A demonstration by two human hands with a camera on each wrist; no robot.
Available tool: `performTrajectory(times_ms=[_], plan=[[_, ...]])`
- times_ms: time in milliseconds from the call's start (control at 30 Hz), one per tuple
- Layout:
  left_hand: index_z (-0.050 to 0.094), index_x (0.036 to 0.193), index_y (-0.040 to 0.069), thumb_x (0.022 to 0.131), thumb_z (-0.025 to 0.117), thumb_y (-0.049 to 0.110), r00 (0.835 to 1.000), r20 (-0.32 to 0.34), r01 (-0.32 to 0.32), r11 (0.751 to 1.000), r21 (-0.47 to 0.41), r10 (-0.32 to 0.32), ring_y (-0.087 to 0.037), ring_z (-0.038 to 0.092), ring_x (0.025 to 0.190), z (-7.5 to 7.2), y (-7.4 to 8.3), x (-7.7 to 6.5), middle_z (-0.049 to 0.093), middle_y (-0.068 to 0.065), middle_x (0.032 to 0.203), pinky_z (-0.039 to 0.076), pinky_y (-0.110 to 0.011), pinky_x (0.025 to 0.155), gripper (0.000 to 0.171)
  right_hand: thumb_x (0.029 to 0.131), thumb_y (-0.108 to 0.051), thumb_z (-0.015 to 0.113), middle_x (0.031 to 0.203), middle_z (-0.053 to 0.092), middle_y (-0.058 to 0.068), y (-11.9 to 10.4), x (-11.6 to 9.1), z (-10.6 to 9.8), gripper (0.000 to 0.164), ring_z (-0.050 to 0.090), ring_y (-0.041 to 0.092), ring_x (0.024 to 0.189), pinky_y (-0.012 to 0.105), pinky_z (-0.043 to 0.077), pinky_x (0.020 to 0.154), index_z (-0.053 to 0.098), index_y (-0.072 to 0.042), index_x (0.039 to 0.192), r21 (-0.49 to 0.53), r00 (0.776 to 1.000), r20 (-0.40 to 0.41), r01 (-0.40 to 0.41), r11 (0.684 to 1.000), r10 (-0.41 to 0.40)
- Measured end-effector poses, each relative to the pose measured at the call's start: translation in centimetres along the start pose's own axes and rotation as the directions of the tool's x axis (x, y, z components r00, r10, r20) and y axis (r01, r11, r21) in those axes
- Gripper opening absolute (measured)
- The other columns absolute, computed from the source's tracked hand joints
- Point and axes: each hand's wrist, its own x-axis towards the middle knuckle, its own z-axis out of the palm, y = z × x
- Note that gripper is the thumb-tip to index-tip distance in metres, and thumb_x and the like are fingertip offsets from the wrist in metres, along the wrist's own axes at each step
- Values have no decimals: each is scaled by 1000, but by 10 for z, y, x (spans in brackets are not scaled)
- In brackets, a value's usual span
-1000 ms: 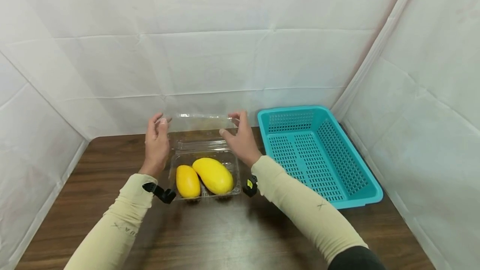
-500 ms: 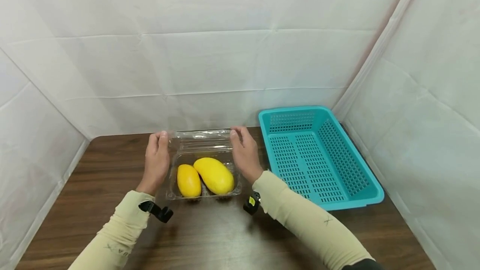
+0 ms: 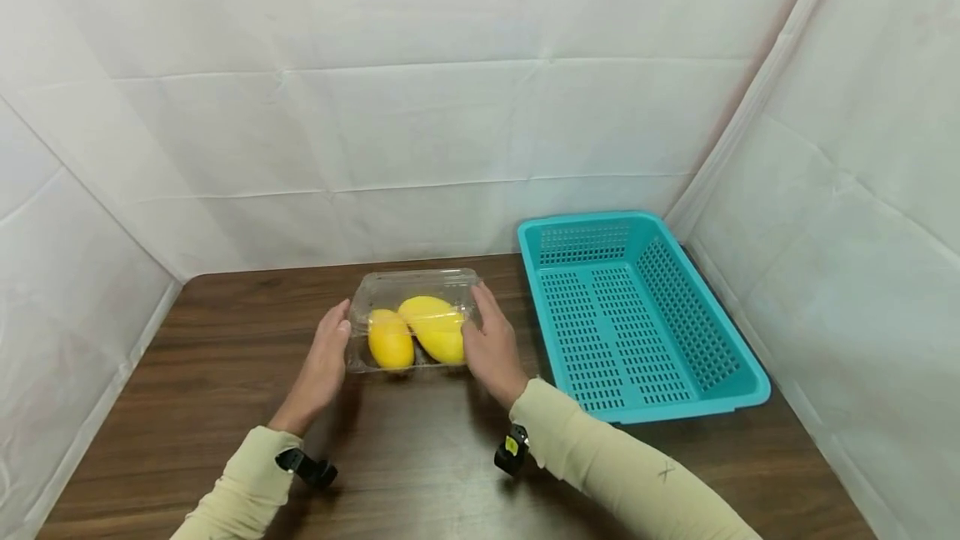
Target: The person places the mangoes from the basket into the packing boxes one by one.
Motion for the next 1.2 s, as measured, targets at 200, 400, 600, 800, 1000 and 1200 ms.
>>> performTrajectory(times_ms=[200,400,600,800,1000,1200], plan=[[26,165,14,109,44,25,985,67,160,987,17,-161,-32,56,114,1,-9,-1,48,-24,136,50,-49,98,60,97,-6,46,169,26,13,8,1,2,63,26,34,156,58,28,124,33,-6,159,-80,996,-34,-80,994,78],[33,162,12,103,53,8,967,132,240,951,-195,-217,-17,62,78,-6,-9,4,60,-12,96,59,-28,72,63,97,-8,47,152,45,17,10,3,-1,56,45,36,141,58,41,113,41,-3,153,-55,984,-33,-179,982,177],[31,163,11,97,52,-3,947,192,308,892,-331,-255,-14,60,71,-11,-3,6,62,-7,86,56,-23,64,70,96,-8,49,150,47,18,15,1,0,56,44,37,142,58,41,114,44,-3,151,-47,974,-44,-224,973,222],[31,161,8,94,53,-9,907,206,421,800,-428,-368,-11,59,67,-11,4,5,58,-4,77,54,-22,61,73,101,-5,46,147,50,19,20,-3,5,48,50,36,134,56,47,106,46,-4,149,44,978,-46,-201,979,203],[47,142,-14,94,55,-9,891,166,452,784,-426,-423,-9,57,64,-10,7,3,59,-4,77,51,-20,56,48,105,-3,39,137,52,22,24,-7,4,45,62,32,93,40,56,75,42,-3,150,121,970,-56,-229,966,237],[53,132,-16,93,57,-9,885,156,461,777,-428,-439,-9,57,63,-12,8,2,59,-3,73,51,-19,55,39,98,-2,41,94,61,19,25,-8,1,22,57,24,68,34,52,60,51,0,117,119,941,-51,-328,937,336]])
